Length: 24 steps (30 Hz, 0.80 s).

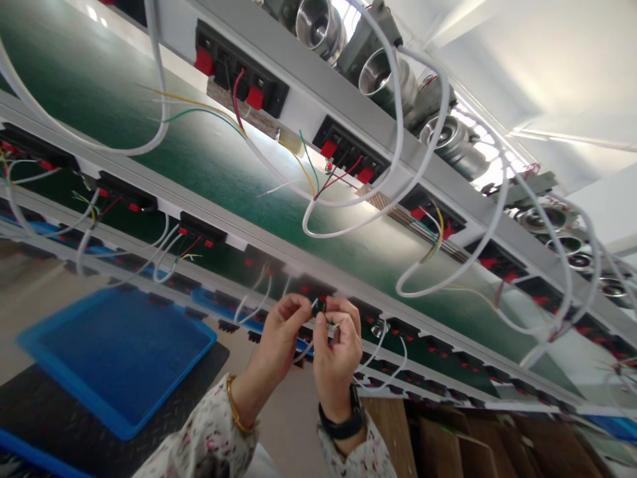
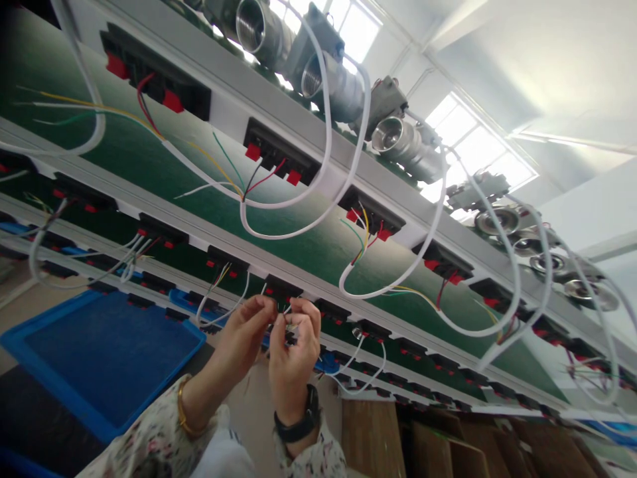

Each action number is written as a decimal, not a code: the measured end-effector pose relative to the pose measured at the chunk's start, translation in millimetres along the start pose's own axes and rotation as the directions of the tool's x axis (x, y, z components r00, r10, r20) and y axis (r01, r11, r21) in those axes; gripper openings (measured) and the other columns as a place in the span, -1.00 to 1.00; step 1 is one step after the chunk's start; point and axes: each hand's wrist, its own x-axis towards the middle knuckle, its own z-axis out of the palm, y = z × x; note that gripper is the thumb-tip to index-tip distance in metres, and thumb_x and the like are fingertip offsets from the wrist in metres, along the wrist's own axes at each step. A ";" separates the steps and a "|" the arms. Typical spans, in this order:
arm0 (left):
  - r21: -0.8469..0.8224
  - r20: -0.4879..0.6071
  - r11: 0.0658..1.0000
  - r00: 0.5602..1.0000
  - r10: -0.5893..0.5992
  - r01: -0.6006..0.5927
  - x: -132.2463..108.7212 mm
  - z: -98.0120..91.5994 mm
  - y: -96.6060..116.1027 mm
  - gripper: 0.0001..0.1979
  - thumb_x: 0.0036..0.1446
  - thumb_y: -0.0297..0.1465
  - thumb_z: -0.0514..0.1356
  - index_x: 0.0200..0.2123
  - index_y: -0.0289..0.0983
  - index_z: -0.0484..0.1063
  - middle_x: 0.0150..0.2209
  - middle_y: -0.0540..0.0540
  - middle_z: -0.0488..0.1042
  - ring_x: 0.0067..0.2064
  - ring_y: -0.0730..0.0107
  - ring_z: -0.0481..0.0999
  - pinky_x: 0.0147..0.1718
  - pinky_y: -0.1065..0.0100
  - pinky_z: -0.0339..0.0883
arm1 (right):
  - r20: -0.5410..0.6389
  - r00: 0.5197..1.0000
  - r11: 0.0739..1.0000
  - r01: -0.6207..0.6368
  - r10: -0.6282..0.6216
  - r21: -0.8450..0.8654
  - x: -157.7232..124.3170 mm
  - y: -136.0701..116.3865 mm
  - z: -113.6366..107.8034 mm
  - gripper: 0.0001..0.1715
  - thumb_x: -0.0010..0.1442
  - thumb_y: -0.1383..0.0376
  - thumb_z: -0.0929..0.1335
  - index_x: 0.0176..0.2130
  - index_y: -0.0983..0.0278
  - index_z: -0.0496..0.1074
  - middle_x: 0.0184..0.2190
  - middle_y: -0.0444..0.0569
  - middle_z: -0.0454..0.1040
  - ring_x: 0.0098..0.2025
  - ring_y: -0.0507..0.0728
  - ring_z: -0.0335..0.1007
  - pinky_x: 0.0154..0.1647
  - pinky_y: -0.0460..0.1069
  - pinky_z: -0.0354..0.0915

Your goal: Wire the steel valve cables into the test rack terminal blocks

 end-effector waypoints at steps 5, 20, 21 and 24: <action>0.017 0.164 0.969 0.957 0.240 -0.245 32.1 -9.1 -5.5 -0.51 -0.01 -0.40 0.30 0.01 -0.22 0.24 0.00 -0.14 0.36 -0.01 0.27 0.39 -0.02 0.30 0.24 | -0.038 0.999 1.000 0.013 -0.013 -0.014 10.0 -1.5 8.6 -0.88 0.16 0.37 0.29 -0.43 0.25 0.28 -0.15 0.07 0.37 -0.03 0.17 0.28 -0.02 0.11 0.21; 0.097 0.313 0.930 0.898 0.309 -0.354 51.5 -23.4 -3.3 -0.51 -0.03 -0.49 0.33 -0.05 -0.21 0.19 -0.05 -0.10 0.37 -0.01 0.29 0.39 -0.03 0.28 0.29 | -0.086 0.996 0.993 0.001 -0.011 -0.118 17.1 -0.7 14.9 -0.85 0.16 0.32 0.32 -0.46 0.28 0.36 -0.27 0.06 0.41 -0.11 0.15 0.32 -0.10 0.07 0.26; 0.117 0.317 0.921 0.893 0.320 -0.371 52.6 -24.5 -5.6 -0.50 -0.04 -0.49 0.33 -0.06 -0.21 0.19 -0.03 -0.10 0.36 0.00 0.29 0.38 -0.02 0.28 0.28 | -0.077 0.997 0.995 -0.009 0.002 -0.094 17.0 -0.4 13.3 -0.85 0.16 0.31 0.32 -0.45 0.28 0.37 -0.26 0.05 0.42 -0.11 0.15 0.33 -0.11 0.06 0.27; 0.154 0.311 0.886 0.873 0.376 -0.437 55.6 -27.5 -12.6 -0.50 -0.06 -0.49 0.35 -0.08 -0.19 0.19 -0.02 -0.07 0.33 0.01 0.32 0.36 -0.01 0.32 0.26 | -0.023 0.999 0.998 -0.043 0.042 -0.041 18.0 -0.6 6.4 -0.81 0.16 0.30 0.32 -0.48 0.28 0.37 -0.24 0.04 0.42 -0.11 0.14 0.33 -0.12 0.05 0.28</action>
